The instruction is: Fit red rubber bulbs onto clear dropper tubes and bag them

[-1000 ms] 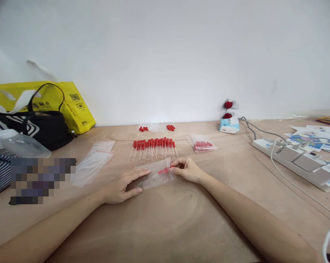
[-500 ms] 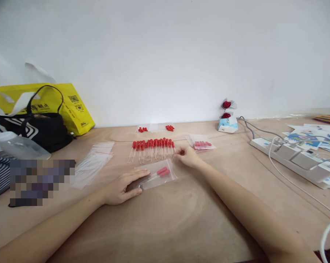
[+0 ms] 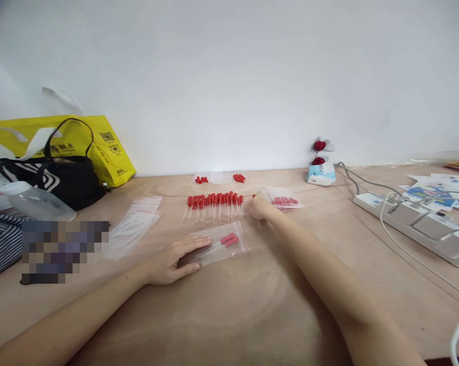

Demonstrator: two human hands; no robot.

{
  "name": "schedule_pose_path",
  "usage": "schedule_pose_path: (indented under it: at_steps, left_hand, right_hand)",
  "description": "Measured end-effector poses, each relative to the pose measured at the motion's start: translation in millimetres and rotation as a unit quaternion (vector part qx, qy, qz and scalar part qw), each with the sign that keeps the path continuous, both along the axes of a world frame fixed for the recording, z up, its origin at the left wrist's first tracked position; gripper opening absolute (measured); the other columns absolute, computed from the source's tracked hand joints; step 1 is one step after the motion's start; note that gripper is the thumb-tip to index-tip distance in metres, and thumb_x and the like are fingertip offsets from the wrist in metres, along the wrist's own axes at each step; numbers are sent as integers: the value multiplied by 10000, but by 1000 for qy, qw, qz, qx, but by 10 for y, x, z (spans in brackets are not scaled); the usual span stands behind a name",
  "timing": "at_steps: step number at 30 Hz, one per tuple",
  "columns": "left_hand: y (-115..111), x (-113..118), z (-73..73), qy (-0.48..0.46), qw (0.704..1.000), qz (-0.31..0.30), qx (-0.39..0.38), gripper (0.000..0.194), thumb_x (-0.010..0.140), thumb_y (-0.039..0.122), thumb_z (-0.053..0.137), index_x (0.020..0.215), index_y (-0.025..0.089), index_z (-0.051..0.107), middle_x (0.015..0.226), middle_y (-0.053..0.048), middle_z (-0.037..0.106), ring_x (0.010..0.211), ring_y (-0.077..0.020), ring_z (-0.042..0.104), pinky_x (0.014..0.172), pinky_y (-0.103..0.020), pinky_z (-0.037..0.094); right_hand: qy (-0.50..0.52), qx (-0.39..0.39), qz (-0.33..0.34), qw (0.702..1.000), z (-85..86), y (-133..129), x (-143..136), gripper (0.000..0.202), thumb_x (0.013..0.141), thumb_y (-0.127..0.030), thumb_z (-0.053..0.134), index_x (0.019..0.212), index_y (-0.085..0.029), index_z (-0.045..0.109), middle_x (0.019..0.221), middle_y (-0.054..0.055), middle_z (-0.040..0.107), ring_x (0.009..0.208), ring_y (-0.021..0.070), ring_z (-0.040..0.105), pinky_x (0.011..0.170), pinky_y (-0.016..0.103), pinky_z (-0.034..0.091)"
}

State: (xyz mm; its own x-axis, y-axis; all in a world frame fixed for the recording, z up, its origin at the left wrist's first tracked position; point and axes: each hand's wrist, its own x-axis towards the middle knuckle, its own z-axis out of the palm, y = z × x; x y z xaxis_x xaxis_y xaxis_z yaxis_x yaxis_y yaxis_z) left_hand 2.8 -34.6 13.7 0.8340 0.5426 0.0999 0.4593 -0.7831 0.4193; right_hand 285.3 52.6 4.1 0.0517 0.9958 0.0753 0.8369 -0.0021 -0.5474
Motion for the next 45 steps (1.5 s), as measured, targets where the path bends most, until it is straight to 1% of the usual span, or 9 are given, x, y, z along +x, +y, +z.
schedule_pose_path:
  at_steps: [4,10,20,23,27,31,36,40,45]
  left_hand:
    - [5,-5,-5,7,1000,7,-4,476,818,327,473,1266,204,370,1313,-57,419,1220,-209,353,1022,-406,282]
    - [18,-3,-24,11,1000,19,-17,485,811,322,478,1270,210,366,1321,-57,409,1225,-219,345,1019,-415,285]
    - [9,15,-19,-1,1000,14,-12,480,806,316,480,1263,208,382,1304,-64,432,1207,-223,371,1005,-412,299]
    - [10,17,-19,-4,1000,14,-15,481,805,315,482,1265,216,380,1306,-58,430,1206,-224,374,1003,-413,301]
    - [9,22,-8,-2,1000,15,-16,489,802,310,485,1268,209,375,1309,-62,426,1205,-225,375,1006,-413,300]
    - [4,26,2,-6,1000,18,-16,485,801,307,490,1262,207,382,1303,-63,433,1204,-226,376,1005,-412,303]
    - [14,20,-22,-6,1000,19,-21,485,803,316,490,1263,211,380,1312,-59,422,1218,-228,357,1019,-420,279]
    - [24,13,-34,-2,1000,18,-15,481,806,309,481,1263,197,378,1312,-66,422,1216,-222,361,1017,-415,285]
    - [33,15,-30,-4,1000,6,-9,472,806,299,480,1258,200,385,1306,-62,430,1211,-214,369,1016,-411,287]
  right_hand:
    - [125,18,-2,992,29,-295,175,548,722,-177,441,1220,-97,228,576,-24,501,487,144,517,473,250,402]
    - [461,94,-60,880,-172,-680,50,561,645,-257,517,1123,-201,226,522,-105,465,442,107,500,467,242,446]
    - [558,35,-9,829,-246,-895,-223,489,615,-407,630,944,-225,318,614,-65,557,516,105,567,534,272,500]
    - [550,-8,15,835,-271,-899,-193,452,570,-448,673,841,-201,408,634,-39,569,561,108,583,597,285,504]
    - [478,-41,87,873,-304,-894,-139,388,528,-438,716,711,-162,514,627,-19,584,573,101,560,609,271,479]
    - [380,-44,168,908,-292,-919,-129,327,602,-444,668,732,-146,624,674,14,618,611,113,552,611,261,450]
    - [337,-11,271,902,-238,-906,-123,253,675,-395,624,795,-182,688,816,33,620,722,123,561,666,251,435]
    - [338,-48,298,891,-243,-844,-103,235,600,-374,689,693,-158,686,757,27,592,661,111,542,619,243,426]
    - [271,-37,249,929,-278,-816,-124,213,621,-351,669,599,-142,633,592,-12,542,531,74,450,508,207,362]
